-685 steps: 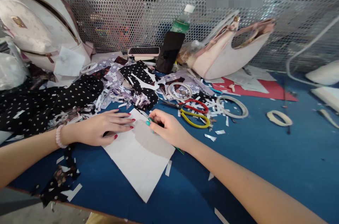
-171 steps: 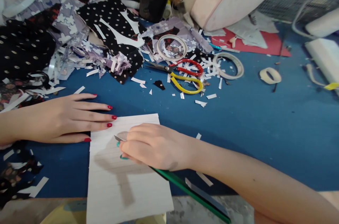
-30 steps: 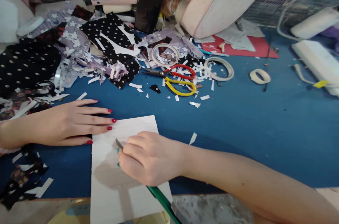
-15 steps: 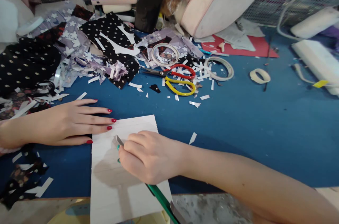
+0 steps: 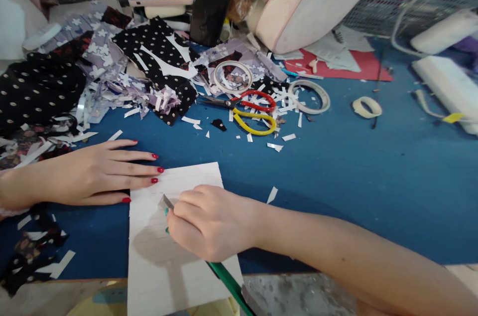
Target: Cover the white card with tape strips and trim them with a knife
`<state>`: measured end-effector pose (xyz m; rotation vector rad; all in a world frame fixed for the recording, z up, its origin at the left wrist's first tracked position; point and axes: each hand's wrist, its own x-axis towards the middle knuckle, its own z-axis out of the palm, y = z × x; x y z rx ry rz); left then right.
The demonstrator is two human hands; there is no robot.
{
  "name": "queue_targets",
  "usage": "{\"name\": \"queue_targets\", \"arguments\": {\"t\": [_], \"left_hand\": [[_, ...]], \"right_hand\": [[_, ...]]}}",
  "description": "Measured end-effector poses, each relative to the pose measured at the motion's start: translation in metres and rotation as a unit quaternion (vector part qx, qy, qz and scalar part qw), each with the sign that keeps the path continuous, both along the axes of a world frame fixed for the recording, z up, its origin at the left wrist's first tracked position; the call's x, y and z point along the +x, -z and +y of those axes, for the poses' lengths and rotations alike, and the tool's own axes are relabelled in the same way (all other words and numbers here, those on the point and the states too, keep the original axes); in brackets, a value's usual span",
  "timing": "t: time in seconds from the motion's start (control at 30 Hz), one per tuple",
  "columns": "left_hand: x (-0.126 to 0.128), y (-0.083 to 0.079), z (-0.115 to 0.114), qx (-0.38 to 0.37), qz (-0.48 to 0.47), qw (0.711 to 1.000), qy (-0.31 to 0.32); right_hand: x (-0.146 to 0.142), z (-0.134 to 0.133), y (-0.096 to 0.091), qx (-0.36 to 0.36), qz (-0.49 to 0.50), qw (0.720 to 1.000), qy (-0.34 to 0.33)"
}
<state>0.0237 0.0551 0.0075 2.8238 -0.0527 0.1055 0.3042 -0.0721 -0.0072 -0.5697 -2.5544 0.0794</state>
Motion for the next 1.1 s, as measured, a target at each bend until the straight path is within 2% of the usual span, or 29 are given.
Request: {"name": "queue_targets", "arguments": {"t": [0.27, 0.53, 0.97, 1.1], "left_hand": [[0.0, -0.0002, 0.0004, -0.019, 0.01, 1.0, -0.011], [0.0009, -0.0002, 0.0006, 0.009, -0.01, 1.0, 0.0], [0.0005, -0.0013, 0.0002, 0.001, -0.01, 1.0, -0.004], [0.0024, -0.0017, -0.0006, 0.014, -0.023, 1.0, 0.002]], "right_hand": [[0.0021, -0.0017, 0.0008, 0.017, -0.013, 1.0, 0.005], [0.0014, -0.003, 0.0017, 0.01, 0.01, 1.0, 0.015], [0.0067, -0.0038, 0.0025, 0.012, -0.003, 0.999, 0.037], [0.0052, -0.0014, 0.0006, -0.003, 0.016, 1.0, 0.017]]}}
